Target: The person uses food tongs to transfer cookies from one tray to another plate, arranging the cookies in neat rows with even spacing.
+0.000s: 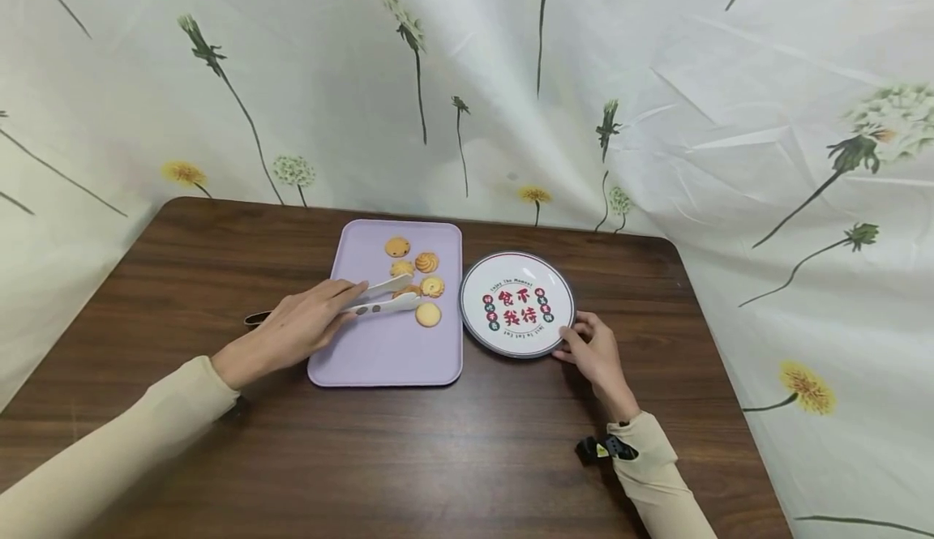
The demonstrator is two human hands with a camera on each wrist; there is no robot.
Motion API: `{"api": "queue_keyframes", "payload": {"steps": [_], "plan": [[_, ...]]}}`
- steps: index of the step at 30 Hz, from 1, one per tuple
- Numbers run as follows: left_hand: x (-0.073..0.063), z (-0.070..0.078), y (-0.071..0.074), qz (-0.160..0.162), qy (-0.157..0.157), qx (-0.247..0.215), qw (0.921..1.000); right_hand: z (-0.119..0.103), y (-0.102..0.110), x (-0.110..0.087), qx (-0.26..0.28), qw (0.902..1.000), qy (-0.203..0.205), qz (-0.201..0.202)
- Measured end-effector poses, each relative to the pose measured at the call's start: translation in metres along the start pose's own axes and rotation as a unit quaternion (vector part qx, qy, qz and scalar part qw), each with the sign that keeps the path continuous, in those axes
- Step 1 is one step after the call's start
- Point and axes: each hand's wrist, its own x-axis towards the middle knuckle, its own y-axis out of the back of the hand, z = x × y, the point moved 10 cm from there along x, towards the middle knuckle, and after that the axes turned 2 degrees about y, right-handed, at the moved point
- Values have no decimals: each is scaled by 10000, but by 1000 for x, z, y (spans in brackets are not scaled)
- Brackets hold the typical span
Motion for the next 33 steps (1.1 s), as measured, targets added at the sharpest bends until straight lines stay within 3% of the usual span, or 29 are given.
{"api": "queue_keyframes", "payload": {"steps": [13,20,26,33], "plan": [[2,2,8,189,-199,152,9995,-2,3,0,101,9999,20,54],[5,5,21,409,-371,179,9983,0,5,0,94,9999,64,75],[15,11,28,538,-552,159,9969,-1,5,-1,79,9999,60,71],[35,28,27,506,-769,48,9957,-1,2,3,64,10000,57,-24]]}}
